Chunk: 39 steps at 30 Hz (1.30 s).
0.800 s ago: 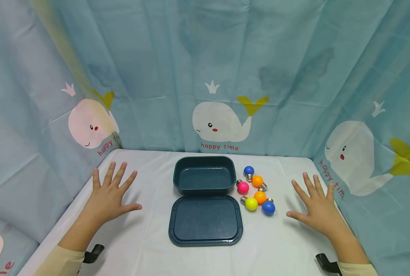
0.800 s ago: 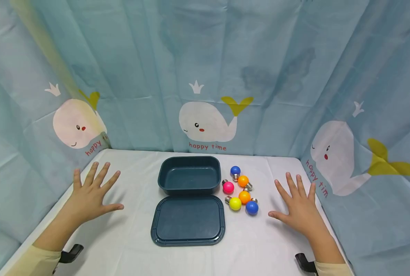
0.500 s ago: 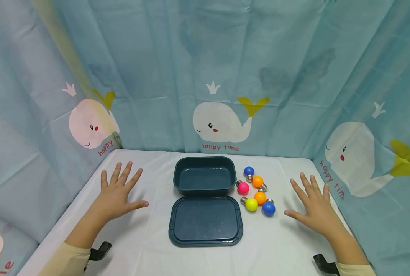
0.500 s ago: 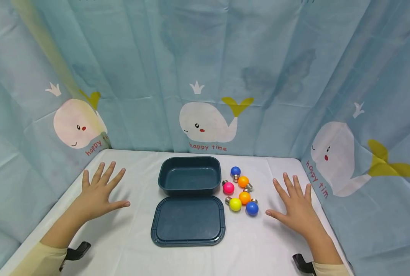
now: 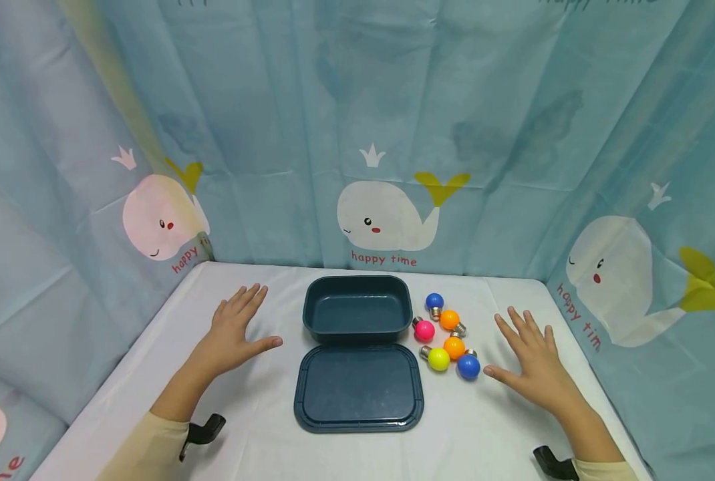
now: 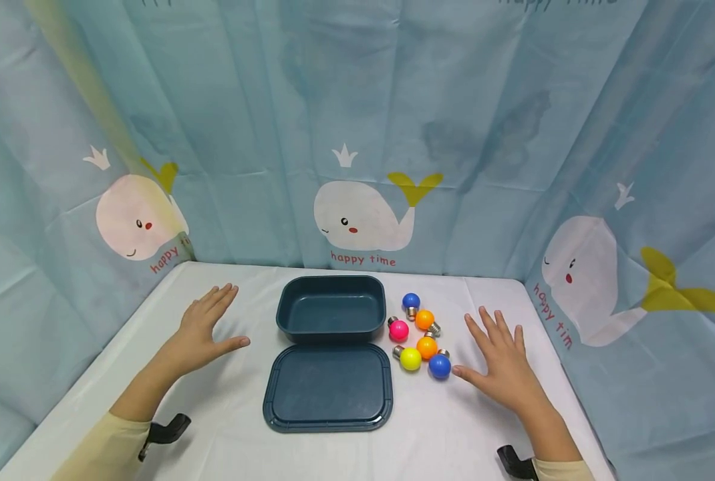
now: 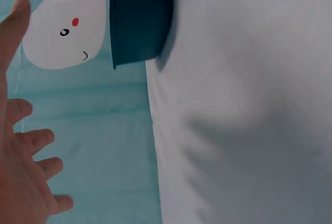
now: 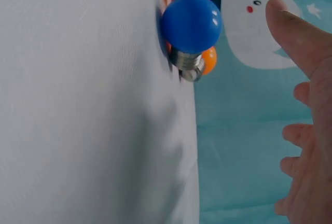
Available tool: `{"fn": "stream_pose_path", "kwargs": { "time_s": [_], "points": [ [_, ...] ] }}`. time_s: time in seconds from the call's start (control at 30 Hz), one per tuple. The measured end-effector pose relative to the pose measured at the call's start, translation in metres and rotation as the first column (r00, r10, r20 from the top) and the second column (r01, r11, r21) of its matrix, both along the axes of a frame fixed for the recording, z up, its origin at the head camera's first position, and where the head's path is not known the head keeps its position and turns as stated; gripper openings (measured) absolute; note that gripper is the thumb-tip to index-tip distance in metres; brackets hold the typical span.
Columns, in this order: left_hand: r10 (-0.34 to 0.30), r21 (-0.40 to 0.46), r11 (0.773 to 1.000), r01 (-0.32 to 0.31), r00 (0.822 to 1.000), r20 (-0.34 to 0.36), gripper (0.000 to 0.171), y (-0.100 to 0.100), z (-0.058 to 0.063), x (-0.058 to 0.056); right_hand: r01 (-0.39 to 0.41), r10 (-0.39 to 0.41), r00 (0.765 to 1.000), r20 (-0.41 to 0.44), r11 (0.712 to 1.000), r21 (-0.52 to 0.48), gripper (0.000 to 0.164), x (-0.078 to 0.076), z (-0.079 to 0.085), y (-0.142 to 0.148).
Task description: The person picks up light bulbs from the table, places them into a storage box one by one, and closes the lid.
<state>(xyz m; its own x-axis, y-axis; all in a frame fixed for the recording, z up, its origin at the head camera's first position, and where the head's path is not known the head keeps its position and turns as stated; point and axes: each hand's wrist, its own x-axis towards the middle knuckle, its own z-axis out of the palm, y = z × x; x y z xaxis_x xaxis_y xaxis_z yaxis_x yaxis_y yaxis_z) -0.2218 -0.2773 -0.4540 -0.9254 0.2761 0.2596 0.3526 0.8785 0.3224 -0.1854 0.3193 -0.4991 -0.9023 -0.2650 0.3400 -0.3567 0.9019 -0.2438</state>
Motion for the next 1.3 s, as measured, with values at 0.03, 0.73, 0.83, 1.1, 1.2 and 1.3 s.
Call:
{"fn": "stream_pose_path", "kwargs": {
  "time_s": [0.03, 0.73, 0.83, 1.1, 1.2, 1.3],
  "points": [
    [-0.002, 0.023, 1.000, 0.002, 1.000, 0.008, 0.112, 0.002, -0.001, -0.001, -0.004, 0.004, 1.000, 0.003, 1.000, -0.014, 0.108, 0.000, -0.001, -0.002],
    [0.073, 0.467, 0.872, -0.148, 0.982, 0.175, 0.090, 0.062, -0.015, -0.019, 0.032, 0.015, 0.987, 0.163, 0.958, -0.285, 0.089, -0.002, -0.011, -0.011],
    [0.075, 0.483, 0.859, -0.168, 0.976, 0.206, 0.090, 0.066, -0.020, -0.017, 0.038, 0.018, 0.983, 0.184, 0.954, -0.298, 0.089, -0.001, -0.012, -0.011],
    [0.086, 0.496, 0.847, -0.191, 0.970, 0.226, 0.089, 0.071, -0.031, -0.016, 0.035, 0.042, 0.975, 0.219, 0.942, -0.332, 0.087, 0.002, -0.018, -0.014],
    [0.082, 0.491, 0.850, -0.190, 0.969, 0.232, 0.090, 0.070, -0.030, -0.017, 0.031, 0.050, 0.973, 0.227, 0.941, -0.337, 0.087, 0.001, -0.019, -0.014],
    [0.088, 0.482, 0.851, -0.207, 0.962, 0.257, 0.091, 0.065, -0.029, -0.020, 0.032, 0.050, 0.971, 0.233, 0.941, -0.336, 0.088, -0.001, -0.020, -0.014]
  ]
}}
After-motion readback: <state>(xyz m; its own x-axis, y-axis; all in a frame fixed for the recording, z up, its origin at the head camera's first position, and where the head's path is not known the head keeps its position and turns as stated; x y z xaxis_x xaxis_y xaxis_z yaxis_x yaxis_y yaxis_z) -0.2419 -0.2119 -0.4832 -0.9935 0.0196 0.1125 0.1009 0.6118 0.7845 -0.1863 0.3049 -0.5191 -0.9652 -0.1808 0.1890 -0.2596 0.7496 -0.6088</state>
